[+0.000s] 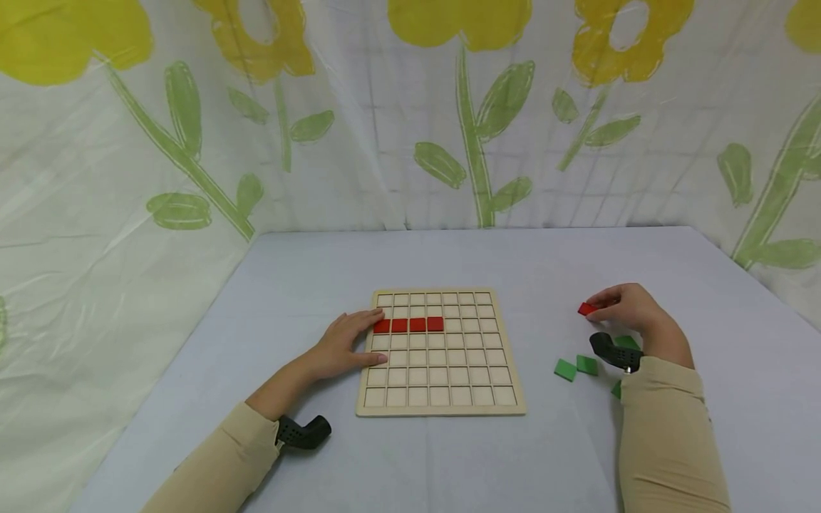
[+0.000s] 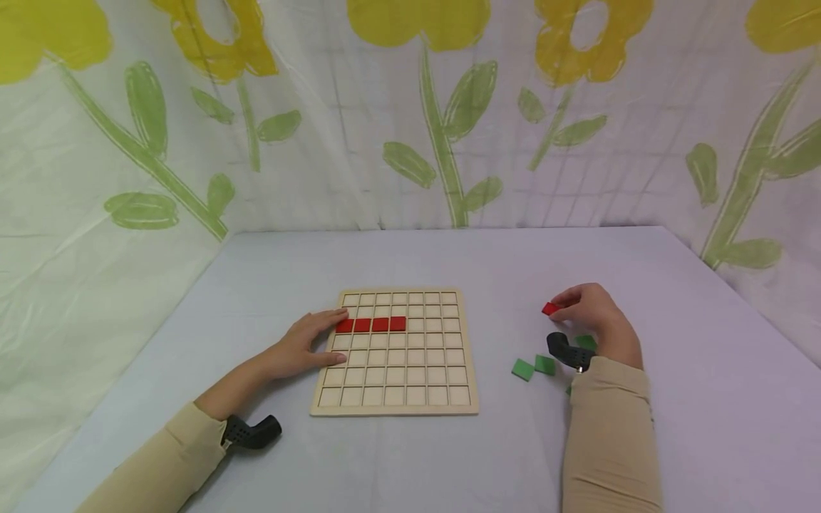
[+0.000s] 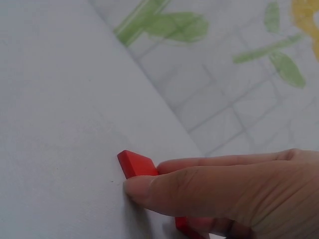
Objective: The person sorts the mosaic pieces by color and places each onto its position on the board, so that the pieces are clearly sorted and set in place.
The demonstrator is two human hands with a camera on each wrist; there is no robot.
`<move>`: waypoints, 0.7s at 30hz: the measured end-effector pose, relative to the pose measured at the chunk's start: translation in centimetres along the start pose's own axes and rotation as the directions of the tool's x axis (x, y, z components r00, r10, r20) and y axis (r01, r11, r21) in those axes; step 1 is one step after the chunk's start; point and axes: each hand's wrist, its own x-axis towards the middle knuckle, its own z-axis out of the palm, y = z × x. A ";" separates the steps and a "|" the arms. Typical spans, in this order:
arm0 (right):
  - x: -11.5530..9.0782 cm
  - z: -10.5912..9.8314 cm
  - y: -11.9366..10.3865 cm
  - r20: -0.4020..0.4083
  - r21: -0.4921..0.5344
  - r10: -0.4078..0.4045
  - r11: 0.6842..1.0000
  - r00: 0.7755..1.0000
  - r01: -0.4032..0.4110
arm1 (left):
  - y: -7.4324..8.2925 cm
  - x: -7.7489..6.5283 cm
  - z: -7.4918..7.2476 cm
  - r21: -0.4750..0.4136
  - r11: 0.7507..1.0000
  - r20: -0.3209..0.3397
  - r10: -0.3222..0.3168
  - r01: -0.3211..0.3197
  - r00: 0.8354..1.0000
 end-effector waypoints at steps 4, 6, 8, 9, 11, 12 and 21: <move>0.1 0.0 -0.1 0.001 -0.003 0.007 1.000 1.000 -0.007 | 0.0 0.0 0.0 0.000 1.000 0.001 0.001 -0.001 1.000; 0.1 0.0 -0.2 0.008 -0.003 0.014 1.000 1.000 -0.014 | 0.0 0.0 0.0 0.000 1.000 0.002 0.001 -0.001 1.000; 0.1 -0.1 -0.3 0.010 -0.014 0.013 1.000 1.000 -0.013 | 0.0 0.0 0.0 0.002 1.000 0.002 0.001 -0.001 1.000; 0.1 -0.1 -0.4 0.013 -0.021 0.010 1.000 1.000 -0.010 | 0.0 0.0 0.0 0.001 1.000 0.001 0.000 0.000 1.000; 0.0 -0.2 -0.6 0.019 -0.042 -0.002 0.999 1.000 0.003 | 0.0 0.0 0.0 0.001 1.000 0.000 0.000 0.000 1.000; 0.0 -0.2 -0.7 0.020 -0.055 -0.010 0.998 1.000 0.011 | 0.0 0.0 0.0 0.002 1.000 -0.001 0.000 0.000 1.000; 0.2 -0.3 -1.2 0.030 -0.105 -0.020 0.994 0.999 0.023 | 0.1 0.0 0.0 -0.002 1.000 0.000 -0.003 0.003 1.000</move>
